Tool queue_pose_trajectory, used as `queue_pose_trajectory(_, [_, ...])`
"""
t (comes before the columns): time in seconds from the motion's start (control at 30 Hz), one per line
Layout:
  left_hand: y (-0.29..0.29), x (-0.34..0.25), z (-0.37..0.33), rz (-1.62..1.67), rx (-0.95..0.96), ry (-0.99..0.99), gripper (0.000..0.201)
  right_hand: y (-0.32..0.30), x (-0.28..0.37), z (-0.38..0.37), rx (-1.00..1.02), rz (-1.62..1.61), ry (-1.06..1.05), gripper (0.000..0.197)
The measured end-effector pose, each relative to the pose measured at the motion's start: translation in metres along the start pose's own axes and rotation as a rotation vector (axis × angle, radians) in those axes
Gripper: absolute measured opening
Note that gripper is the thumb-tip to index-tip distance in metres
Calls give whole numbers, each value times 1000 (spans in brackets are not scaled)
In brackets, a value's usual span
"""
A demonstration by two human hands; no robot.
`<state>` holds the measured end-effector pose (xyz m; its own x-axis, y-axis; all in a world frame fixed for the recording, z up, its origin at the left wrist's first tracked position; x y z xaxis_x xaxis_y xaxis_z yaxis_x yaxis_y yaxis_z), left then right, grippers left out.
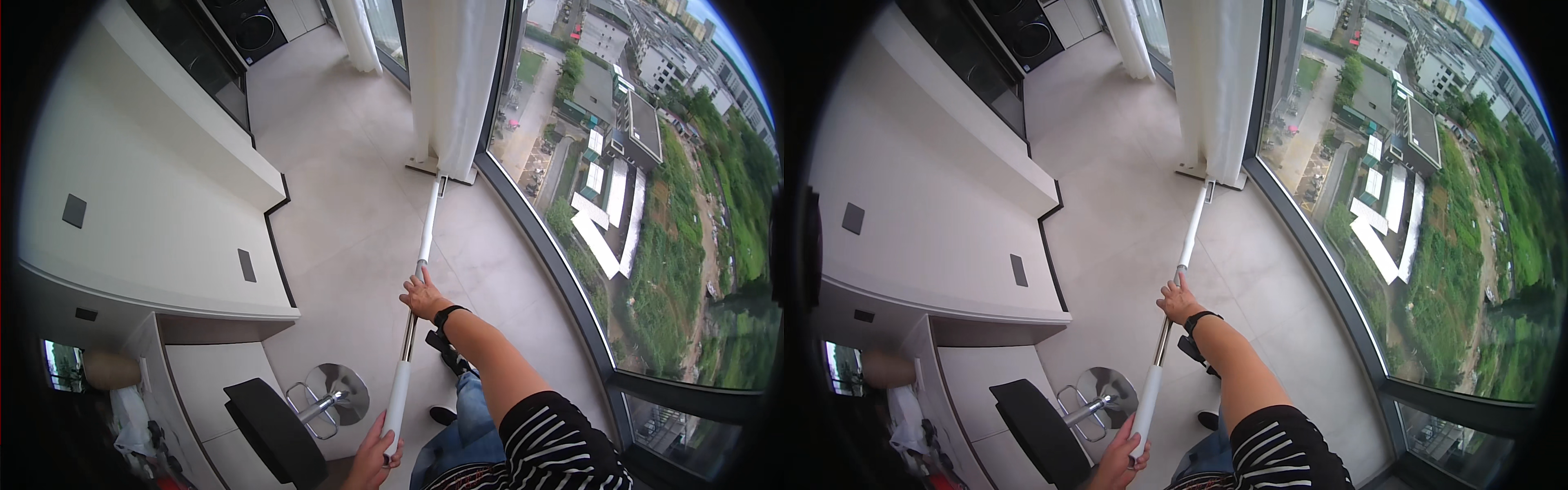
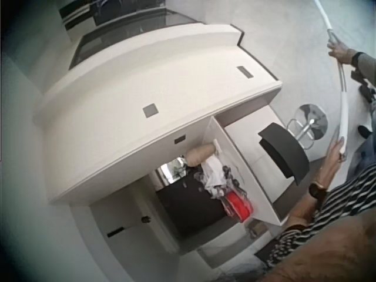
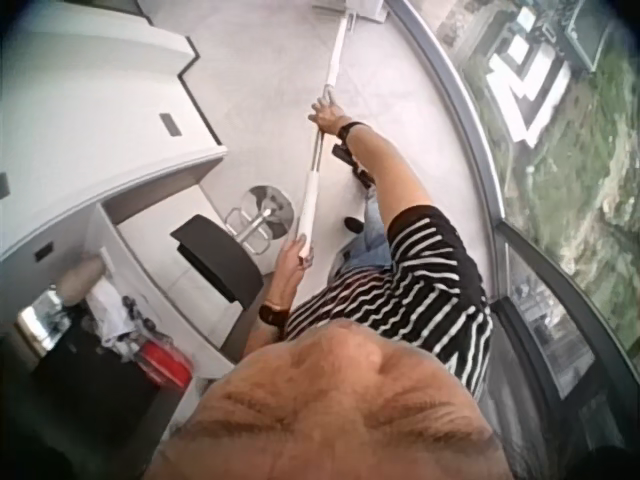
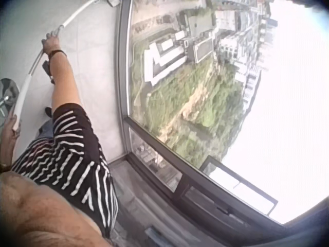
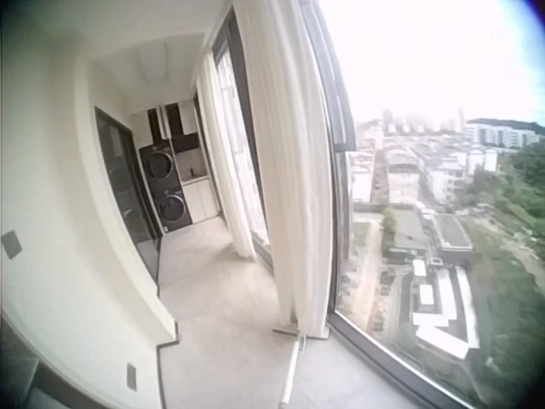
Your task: The recorder mops the floor of an apartment using a flat mop.
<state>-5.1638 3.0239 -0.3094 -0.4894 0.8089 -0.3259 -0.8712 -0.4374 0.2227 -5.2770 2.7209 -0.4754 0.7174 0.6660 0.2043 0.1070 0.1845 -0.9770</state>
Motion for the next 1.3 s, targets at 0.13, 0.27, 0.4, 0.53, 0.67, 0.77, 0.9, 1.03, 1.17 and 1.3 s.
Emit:
queue_pose_trajectory(0.13, [54, -34, -33, -127, 39, 46, 59, 8, -61, -20, -48, -42, 246, 19])
queue_pose_trajectory(0.27, [31, -7, -27, -95, 53, 7, 60, 21, -37, -7, 122, -33, 180, 22])
queue_pose_trajectory(0.4, [-48, 43, 30, -234, -172, -163, 35, 57, 44, 47, 134, -3, -75, 18])
queue_pose_trajectory(0.53, [-126, 80, 177, -449, -453, -73, 45, 59, 194, 122, 303, -254, -367, 22])
queue_pose_trajectory(0.67, [-185, 71, 335, -67, -500, 163, 53, 3, 335, 173, 227, -611, -573, 15])
queue_pose_trajectory(0.77, [-237, 27, 384, -597, -676, 105, 40, -31, 382, 172, 110, -809, -638, 17])
queue_pose_trajectory(0.9, [-193, -45, 361, -1113, -748, 136, 28, -38, 332, 151, -47, -795, -405, 18])
queue_pose_trajectory(1.03, [-133, -41, 252, -1139, -458, 247, 42, -10, 225, 151, 47, -520, -186, 12])
queue_pose_trajectory(1.17, [-87, -5, 186, -1030, -354, 437, 42, 19, 136, 167, 145, -359, -100, 9])
queue_pose_trajectory(1.3, [-83, 4, 192, -1626, -386, 1256, 40, 11, 123, 177, 122, -345, -8, 8])
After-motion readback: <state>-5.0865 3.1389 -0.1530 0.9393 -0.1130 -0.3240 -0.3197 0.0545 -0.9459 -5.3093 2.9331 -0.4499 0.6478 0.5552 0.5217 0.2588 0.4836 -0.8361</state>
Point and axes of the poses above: each hand's wrist, its own z-axis away from the middle knuckle, its own y-axis out of the palm, x = y × z, the point moved 5 cm from there along -z, towards the middle knuckle, and after that the axes turned 9 degrees about -x, right-handed, at the moved point
